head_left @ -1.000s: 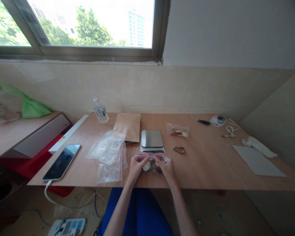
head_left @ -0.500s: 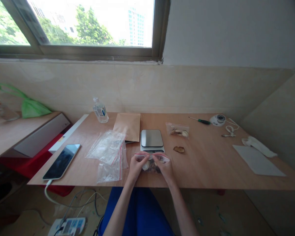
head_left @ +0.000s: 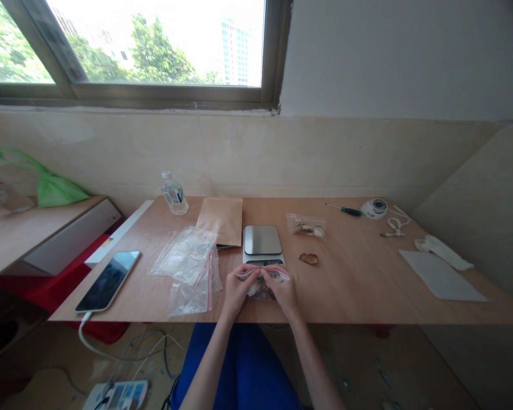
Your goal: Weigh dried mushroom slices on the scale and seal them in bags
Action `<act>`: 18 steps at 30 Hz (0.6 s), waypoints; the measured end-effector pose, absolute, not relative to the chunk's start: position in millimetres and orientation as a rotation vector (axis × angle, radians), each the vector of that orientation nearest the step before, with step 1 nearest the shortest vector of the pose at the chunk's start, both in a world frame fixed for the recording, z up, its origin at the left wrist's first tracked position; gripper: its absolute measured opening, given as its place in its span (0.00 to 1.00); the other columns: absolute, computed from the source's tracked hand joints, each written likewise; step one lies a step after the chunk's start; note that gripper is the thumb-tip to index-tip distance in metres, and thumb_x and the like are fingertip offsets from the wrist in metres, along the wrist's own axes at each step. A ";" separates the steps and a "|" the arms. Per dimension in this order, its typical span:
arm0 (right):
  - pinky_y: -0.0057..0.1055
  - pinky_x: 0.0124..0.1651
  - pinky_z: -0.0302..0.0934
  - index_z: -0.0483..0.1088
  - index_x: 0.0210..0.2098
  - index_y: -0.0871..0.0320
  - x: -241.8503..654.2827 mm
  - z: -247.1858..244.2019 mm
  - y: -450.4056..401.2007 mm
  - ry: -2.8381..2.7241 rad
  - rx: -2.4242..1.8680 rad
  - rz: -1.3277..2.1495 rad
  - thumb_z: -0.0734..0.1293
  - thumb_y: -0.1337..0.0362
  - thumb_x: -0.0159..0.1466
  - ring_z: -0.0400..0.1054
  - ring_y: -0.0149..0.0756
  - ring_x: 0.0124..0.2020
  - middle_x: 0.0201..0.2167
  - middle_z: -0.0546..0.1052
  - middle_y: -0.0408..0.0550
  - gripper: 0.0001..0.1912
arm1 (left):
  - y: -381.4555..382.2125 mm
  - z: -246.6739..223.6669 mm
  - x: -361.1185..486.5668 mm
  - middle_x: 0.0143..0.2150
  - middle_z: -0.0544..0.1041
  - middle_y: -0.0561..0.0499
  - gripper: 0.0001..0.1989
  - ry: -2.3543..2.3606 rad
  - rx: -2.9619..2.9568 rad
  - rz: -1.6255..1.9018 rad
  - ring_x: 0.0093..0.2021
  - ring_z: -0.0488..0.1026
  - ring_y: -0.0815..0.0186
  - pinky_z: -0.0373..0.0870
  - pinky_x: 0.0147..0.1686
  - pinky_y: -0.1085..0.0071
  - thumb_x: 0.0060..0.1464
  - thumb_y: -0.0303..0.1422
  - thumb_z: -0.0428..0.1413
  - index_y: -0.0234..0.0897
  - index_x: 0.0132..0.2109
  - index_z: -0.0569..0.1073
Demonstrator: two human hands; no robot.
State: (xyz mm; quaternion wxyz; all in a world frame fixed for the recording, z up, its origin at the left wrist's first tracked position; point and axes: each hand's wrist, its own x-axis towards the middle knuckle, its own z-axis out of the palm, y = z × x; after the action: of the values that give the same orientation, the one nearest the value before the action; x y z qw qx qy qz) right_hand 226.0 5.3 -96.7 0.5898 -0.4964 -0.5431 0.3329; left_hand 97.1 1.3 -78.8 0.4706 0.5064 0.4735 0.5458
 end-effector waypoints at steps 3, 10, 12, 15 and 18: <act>0.31 0.38 0.63 0.72 0.28 0.58 227.1 -92.8 3.2 -1.257 -1.139 0.835 0.66 0.56 0.56 0.69 0.36 0.33 0.28 0.73 0.46 0.11 | 0.1 -74.7 96.2 0.31 0.78 0.47 0.13 1.143 1.213 1.332 0.33 0.74 0.63 0.68 0.34 0.72 0.44 0.39 0.60 0.32 0.32 0.77; 0.30 0.33 0.62 0.74 0.28 0.59 232.9 -94.7 1.8 -1.070 -1.172 0.954 0.62 0.50 0.59 0.69 0.37 0.29 0.25 0.76 0.47 0.19 | 3.6 -82.2 90.9 0.18 0.71 0.53 0.17 1.151 1.093 1.380 0.20 0.65 0.71 0.60 0.22 0.76 0.47 0.44 0.57 0.31 0.26 0.76; 0.30 0.32 0.62 0.74 0.28 0.59 234.3 -96.8 2.4 -1.021 -1.177 0.970 0.61 0.47 0.59 0.70 0.38 0.28 0.24 0.76 0.47 0.22 | 5.4 -87.8 89.3 0.16 0.67 0.55 0.21 1.164 1.038 1.413 0.18 0.61 0.73 0.57 0.19 0.76 0.48 0.47 0.55 0.31 0.23 0.74; 0.31 0.33 0.62 0.74 0.27 0.59 235.8 -97.2 3.0 -1.043 -1.177 0.950 0.58 0.45 0.60 0.70 0.39 0.28 0.23 0.76 0.48 0.25 | 7.7 -95.0 88.2 0.16 0.66 0.54 0.25 1.182 0.977 1.426 0.18 0.62 0.72 0.58 0.19 0.76 0.48 0.52 0.52 0.31 0.23 0.74; 0.31 0.33 0.63 0.72 0.26 0.58 237.3 -95.8 3.5 -1.065 -1.202 0.906 0.57 0.44 0.61 0.71 0.39 0.29 0.24 0.77 0.49 0.25 | 9.1 -99.9 88.3 0.16 0.67 0.53 0.29 1.221 0.929 1.425 0.19 0.63 0.71 0.60 0.20 0.75 0.47 0.56 0.49 0.32 0.23 0.73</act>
State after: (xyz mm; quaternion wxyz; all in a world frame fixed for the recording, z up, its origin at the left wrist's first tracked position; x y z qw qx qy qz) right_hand 237.3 3.5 -95.8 0.6044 -0.5192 -0.4603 0.3913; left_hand 88.3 9.1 -99.9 0.5001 0.3841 0.5050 0.5894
